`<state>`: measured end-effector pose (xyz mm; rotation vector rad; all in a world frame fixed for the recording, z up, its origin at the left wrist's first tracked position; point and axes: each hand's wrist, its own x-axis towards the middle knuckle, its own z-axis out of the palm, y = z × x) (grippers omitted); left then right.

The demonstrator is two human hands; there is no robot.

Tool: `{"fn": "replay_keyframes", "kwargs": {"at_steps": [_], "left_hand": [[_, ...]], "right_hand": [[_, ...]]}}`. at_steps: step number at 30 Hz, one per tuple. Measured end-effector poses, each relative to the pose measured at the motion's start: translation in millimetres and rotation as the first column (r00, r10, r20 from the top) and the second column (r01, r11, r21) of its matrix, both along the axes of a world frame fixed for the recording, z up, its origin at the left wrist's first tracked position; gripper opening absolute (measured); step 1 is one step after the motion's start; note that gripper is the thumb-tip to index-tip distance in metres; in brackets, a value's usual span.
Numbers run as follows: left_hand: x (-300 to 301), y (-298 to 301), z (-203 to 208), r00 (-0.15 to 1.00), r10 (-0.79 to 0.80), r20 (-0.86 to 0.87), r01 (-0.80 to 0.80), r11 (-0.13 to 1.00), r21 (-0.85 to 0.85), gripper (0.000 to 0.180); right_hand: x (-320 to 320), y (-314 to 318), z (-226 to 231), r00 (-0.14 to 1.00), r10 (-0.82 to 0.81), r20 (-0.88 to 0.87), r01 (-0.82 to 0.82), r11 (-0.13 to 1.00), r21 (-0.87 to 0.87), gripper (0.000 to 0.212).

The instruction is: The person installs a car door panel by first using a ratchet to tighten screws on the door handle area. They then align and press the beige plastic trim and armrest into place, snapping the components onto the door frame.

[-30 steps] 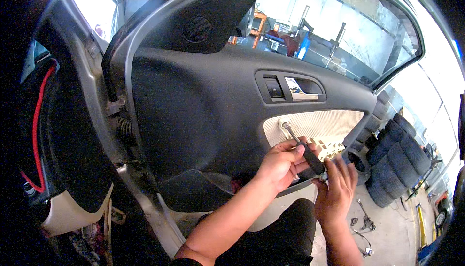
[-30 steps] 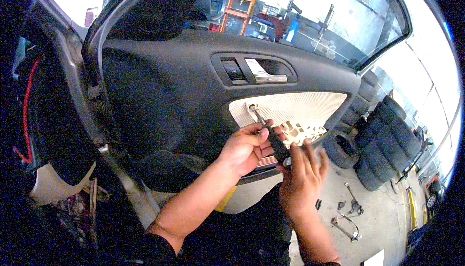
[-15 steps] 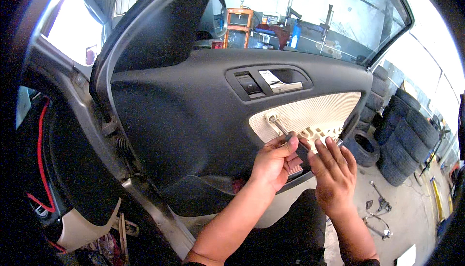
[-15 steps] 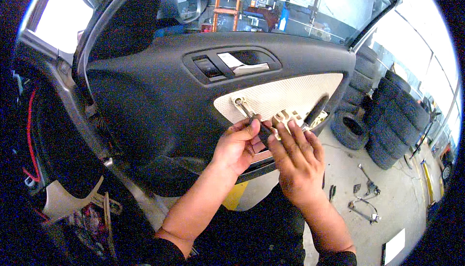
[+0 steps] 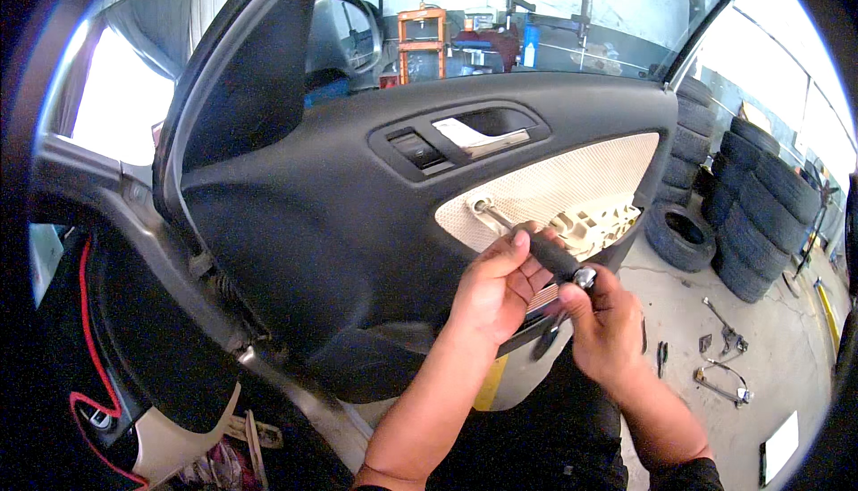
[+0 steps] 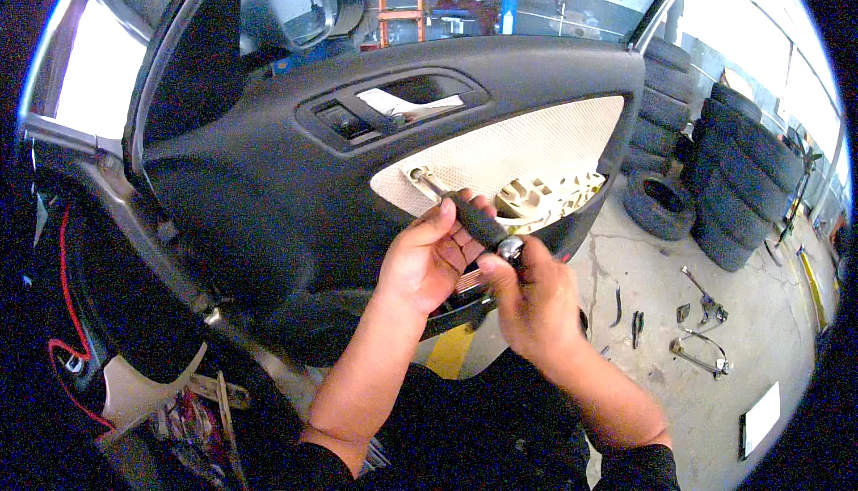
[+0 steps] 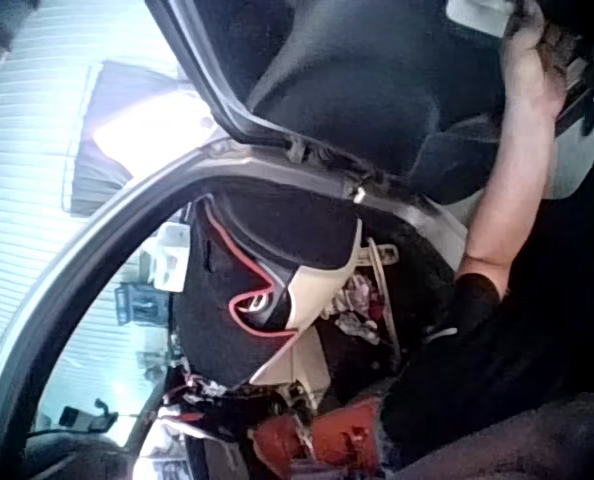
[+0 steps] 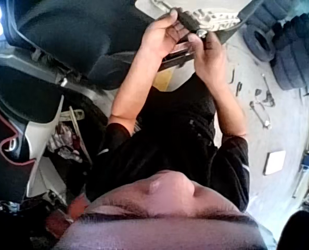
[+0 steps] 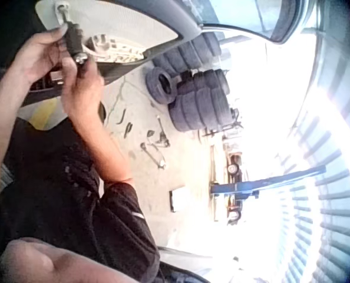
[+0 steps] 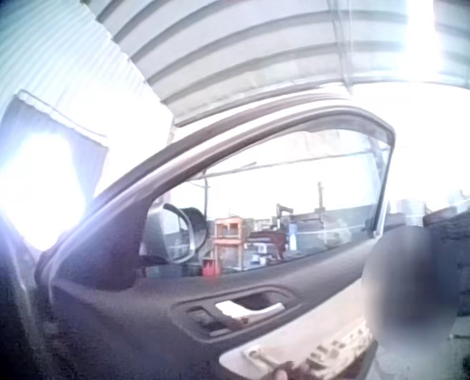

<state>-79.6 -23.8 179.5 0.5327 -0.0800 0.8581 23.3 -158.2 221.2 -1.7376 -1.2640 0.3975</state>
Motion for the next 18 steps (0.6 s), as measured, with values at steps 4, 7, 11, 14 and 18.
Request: {"fn": "replay_keyframes", "kwargs": {"at_steps": [4, 7, 11, 14, 18], "left_hand": [[-0.6, 2.3, -0.3, 0.999, -0.012, 0.038, 0.009, 0.996, 0.090, 0.030], [-3.4, 4.1, -3.3, 0.983, 0.079, -0.165, -0.076, 0.997, 0.025, 0.028], [-1.0, 4.0, -5.6, 1.000, -0.007, -0.006, 0.007, 1.000, 0.006, 0.030], [-0.8, 5.5, -1.9, 0.998, -0.014, 0.059, 0.006, 0.991, 0.137, 0.041], [-4.4, 5.9, 5.4, 0.989, 0.082, -0.126, -0.070, 0.993, 0.092, 0.046]], "right_hand": [[8.5, -4.1, -10.1, 0.669, -0.235, 0.705, -0.104, 0.910, 0.402, 0.042], [26.0, -6.5, 5.6, 0.303, -0.260, 0.917, -0.366, 0.856, 0.364, 0.048], [14.2, -2.7, 10.1, 0.777, -0.080, 0.625, -0.105, 0.961, 0.254, 0.053], [5.9, -1.1, -5.3, 0.921, 0.016, 0.388, -0.125, 0.958, 0.257, 0.052], [32.3, -4.1, -9.9, 0.399, -0.259, 0.880, -0.318, 0.861, 0.398, 0.041]]}}
